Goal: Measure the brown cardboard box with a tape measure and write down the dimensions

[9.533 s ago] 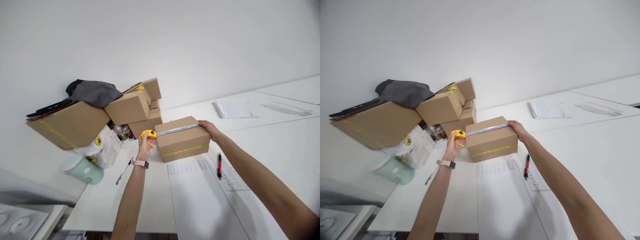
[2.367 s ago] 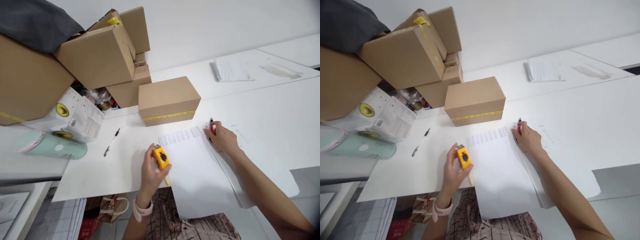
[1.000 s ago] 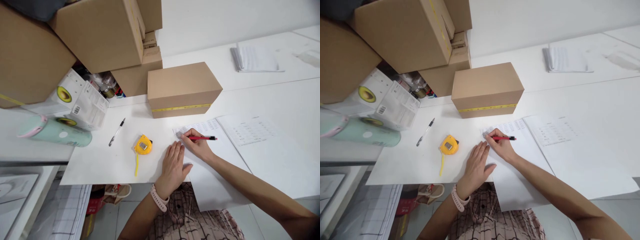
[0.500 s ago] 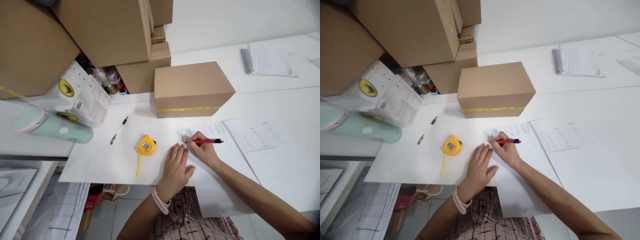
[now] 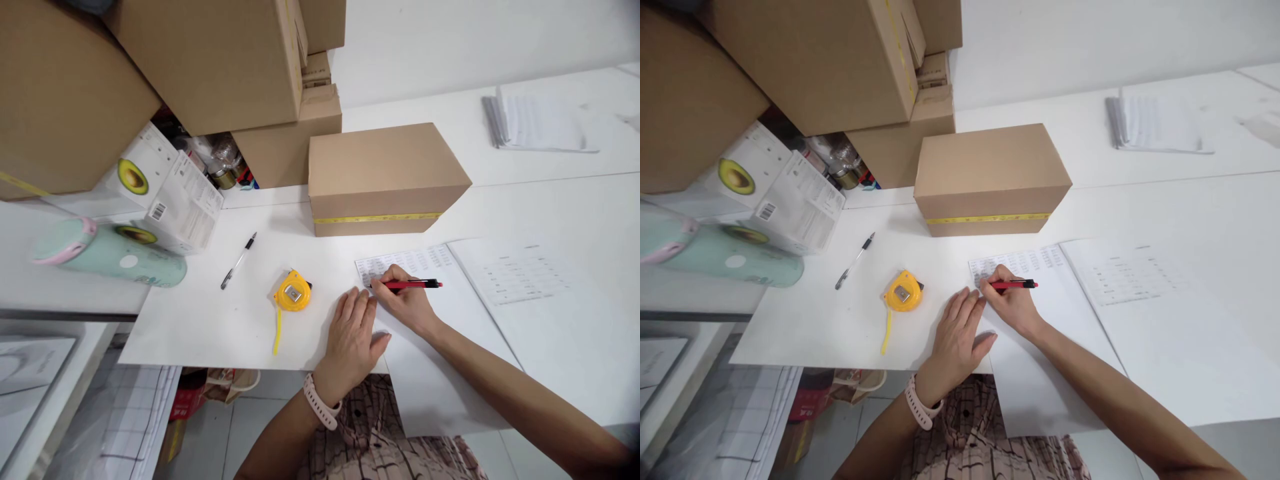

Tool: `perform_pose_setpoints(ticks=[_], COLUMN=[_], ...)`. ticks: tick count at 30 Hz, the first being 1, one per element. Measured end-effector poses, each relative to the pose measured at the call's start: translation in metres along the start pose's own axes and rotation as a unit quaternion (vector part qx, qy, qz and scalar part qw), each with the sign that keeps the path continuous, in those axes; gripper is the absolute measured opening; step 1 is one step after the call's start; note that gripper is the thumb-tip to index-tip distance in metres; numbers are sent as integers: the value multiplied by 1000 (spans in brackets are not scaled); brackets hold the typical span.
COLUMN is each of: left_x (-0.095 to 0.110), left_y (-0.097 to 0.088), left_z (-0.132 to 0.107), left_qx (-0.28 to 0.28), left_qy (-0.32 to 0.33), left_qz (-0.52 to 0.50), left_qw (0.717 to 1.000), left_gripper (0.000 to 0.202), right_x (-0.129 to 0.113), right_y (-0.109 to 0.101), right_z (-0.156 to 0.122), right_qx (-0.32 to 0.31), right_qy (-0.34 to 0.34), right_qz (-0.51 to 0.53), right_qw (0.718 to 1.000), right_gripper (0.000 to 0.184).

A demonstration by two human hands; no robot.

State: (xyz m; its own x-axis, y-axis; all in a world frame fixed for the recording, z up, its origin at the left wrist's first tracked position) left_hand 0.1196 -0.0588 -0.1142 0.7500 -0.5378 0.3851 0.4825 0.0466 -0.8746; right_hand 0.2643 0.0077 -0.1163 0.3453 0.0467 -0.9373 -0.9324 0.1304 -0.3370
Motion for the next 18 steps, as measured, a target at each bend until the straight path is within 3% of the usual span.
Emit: perform_pose_setpoints(ticks=[18], left_x=[0], left_y=[-2], left_z=[0], left_qx=[-12], left_qy=[0], left_qz=[-3], left_qw=[1000], left_gripper=[60], right_x=[2], right_y=[-1], right_z=[0], right_qx=[3], right_qy=[-13], right_qz=[15], right_qw=[1000], right_gripper=[28])
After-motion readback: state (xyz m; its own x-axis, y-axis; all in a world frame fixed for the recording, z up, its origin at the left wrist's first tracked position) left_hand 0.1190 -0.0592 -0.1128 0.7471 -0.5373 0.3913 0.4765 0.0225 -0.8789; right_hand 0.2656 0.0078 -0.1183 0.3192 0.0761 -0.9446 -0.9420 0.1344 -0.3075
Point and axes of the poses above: each hand's wrist, its own z-axis towards the middle knuckle, its own y-axis out of the palm, x = y × z, the point moved 3 cm from there along z, towards the middle knuckle, and after that the axes turned 3 degrees about x, right-handed, at the moved point
